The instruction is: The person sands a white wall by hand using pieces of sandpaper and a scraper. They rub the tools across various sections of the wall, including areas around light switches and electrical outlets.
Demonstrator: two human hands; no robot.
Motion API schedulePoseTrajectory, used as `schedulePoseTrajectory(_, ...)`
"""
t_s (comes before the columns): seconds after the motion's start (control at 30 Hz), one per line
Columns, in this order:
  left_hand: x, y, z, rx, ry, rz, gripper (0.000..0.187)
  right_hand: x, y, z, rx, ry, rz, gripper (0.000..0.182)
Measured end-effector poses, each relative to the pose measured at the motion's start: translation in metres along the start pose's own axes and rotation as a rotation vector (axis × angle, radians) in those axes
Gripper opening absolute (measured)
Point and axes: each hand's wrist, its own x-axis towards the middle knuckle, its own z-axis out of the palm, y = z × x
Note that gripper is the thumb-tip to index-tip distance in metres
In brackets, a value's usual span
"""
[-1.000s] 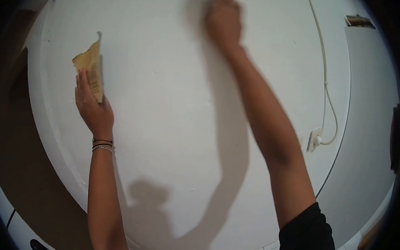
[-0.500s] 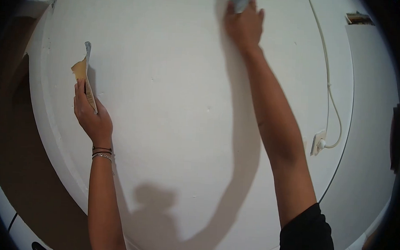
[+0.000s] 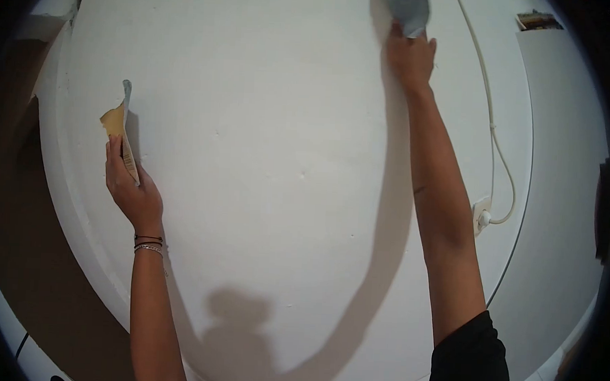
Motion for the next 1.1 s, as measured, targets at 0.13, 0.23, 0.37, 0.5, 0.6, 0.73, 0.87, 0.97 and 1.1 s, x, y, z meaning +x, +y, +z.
schedulePoseTrajectory(0.13,-0.001,-0.001,-0.001,0.005,0.000,0.014,0.056,-0.065,-0.058,-0.016,0.215,-0.225,-0.471,0.041)
schedulePoseTrajectory(0.23,0.003,0.007,-0.004,-0.015,-0.005,0.052,0.059,-0.124,-0.088,-0.062,0.281,-0.536,-0.880,0.049)
schedulePoseTrajectory(0.37,0.006,0.011,-0.004,0.033,-0.027,0.112,0.062,-0.091,-0.030,-0.057,0.258,-0.527,-0.714,0.043)
schedulePoseTrajectory(0.5,0.009,0.014,-0.004,0.154,-0.097,0.187,0.047,-0.018,0.072,-0.054,0.123,-0.140,-0.118,0.030)
schedulePoseTrajectory(0.6,0.012,0.027,-0.003,0.366,-0.159,0.225,0.043,0.000,0.127,-0.069,0.131,-0.160,0.000,0.030)
schedulePoseTrajectory(0.73,0.023,0.034,0.009,0.475,-0.066,0.232,0.050,-0.007,0.151,-0.075,0.129,-0.100,-0.096,0.034)
schedulePoseTrajectory(0.87,0.079,0.049,0.056,0.265,-0.078,-0.096,0.051,-0.001,0.141,-0.089,0.070,-0.133,-0.096,0.036)
schedulePoseTrajectory(0.97,0.100,0.095,0.095,0.806,-0.271,0.234,0.042,-0.001,0.140,-0.084,0.057,-0.117,-0.110,0.036)
schedulePoseTrajectory(1.1,0.062,0.269,0.153,0.039,0.006,0.649,0.035,-0.001,0.137,-0.083,0.058,-0.127,-0.123,0.035)
